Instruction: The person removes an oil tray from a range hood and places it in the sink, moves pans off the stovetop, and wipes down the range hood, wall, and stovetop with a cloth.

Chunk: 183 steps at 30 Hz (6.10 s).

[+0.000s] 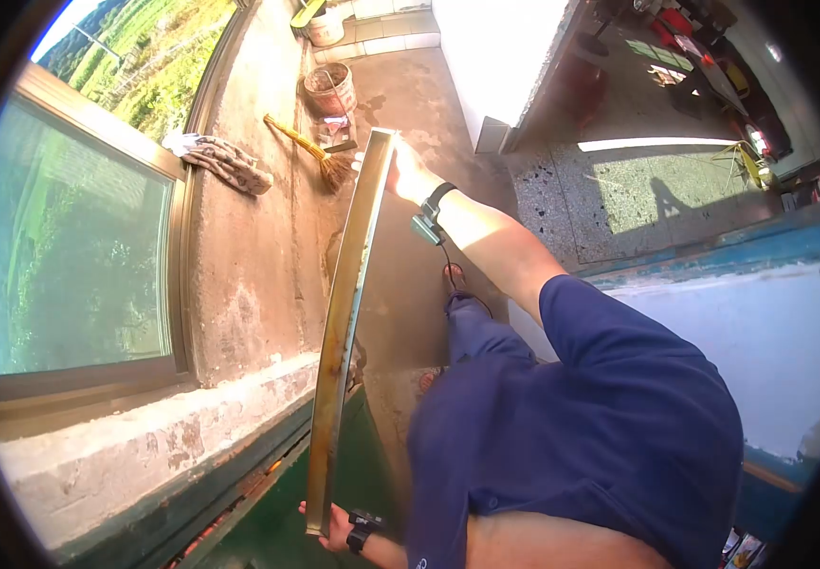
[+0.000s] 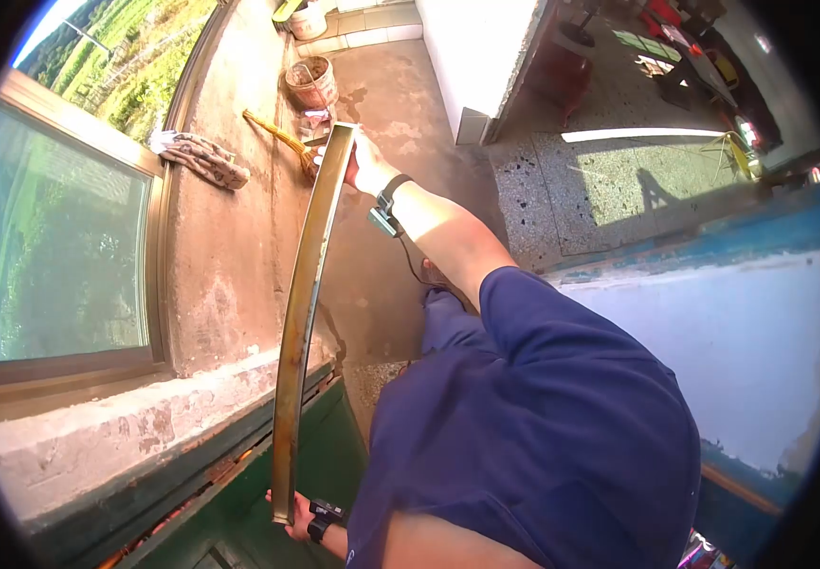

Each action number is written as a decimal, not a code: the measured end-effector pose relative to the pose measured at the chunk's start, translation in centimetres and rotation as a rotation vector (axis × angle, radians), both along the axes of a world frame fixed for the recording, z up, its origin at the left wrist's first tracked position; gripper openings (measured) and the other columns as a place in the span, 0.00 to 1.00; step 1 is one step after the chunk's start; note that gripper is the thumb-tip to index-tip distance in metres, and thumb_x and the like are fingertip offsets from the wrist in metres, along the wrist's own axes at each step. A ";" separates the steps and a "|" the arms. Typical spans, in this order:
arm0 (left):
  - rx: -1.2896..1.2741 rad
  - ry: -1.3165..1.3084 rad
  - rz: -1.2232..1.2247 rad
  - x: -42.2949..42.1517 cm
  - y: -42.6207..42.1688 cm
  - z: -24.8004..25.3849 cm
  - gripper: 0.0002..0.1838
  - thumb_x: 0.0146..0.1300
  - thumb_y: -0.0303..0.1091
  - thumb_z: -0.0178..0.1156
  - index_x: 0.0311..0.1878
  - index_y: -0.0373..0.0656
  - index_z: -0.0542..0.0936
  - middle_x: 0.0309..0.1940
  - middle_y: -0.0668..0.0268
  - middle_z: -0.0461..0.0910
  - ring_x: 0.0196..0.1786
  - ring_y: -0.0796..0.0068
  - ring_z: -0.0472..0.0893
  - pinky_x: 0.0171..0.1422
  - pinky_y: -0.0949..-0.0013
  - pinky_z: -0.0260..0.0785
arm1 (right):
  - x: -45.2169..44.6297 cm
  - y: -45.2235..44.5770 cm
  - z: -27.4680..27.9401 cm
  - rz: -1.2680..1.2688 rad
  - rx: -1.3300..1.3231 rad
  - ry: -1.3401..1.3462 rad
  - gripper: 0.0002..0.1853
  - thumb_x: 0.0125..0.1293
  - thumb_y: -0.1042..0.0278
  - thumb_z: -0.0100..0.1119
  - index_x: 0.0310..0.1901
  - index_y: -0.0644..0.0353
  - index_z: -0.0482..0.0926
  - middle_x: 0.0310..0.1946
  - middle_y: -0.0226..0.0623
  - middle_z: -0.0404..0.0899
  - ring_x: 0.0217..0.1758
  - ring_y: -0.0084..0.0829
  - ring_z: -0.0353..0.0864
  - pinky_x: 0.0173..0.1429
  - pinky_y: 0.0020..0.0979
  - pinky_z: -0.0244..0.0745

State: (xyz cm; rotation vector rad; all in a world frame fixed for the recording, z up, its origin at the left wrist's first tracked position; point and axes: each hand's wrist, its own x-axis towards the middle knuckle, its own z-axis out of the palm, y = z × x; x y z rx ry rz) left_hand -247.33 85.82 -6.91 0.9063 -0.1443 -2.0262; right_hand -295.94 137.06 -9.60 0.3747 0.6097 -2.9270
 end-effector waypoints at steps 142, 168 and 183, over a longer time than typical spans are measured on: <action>-0.471 -0.288 1.001 -37.7 56.0 8.4 0.44 0.72 0.72 0.34 0.73 0.41 0.65 0.73 0.51 0.67 0.75 0.53 0.66 0.76 0.48 0.61 | -49.2 3.1 -8.7 1.371 0.165 -0.044 0.25 0.73 0.53 0.49 0.65 0.58 0.72 0.63 0.46 0.76 0.67 0.44 0.74 0.73 0.51 0.68; -0.267 -0.318 1.790 44.3 46.6 1.6 0.37 0.67 0.65 0.57 0.65 0.43 0.70 0.62 0.50 0.71 0.64 0.51 0.73 0.71 0.48 0.68 | 36.9 -37.5 -4.0 2.336 0.039 0.034 0.17 0.71 0.52 0.55 0.56 0.51 0.77 0.56 0.33 0.79 0.63 0.37 0.75 0.67 0.53 0.71; -0.022 -0.251 1.902 81.6 45.4 6.3 0.35 0.69 0.65 0.50 0.62 0.43 0.75 0.59 0.54 0.78 0.63 0.50 0.76 0.70 0.40 0.67 | 89.1 -50.7 -0.7 2.592 0.176 0.072 0.15 0.78 0.56 0.47 0.58 0.53 0.73 0.59 0.36 0.76 0.64 0.37 0.74 0.66 0.49 0.72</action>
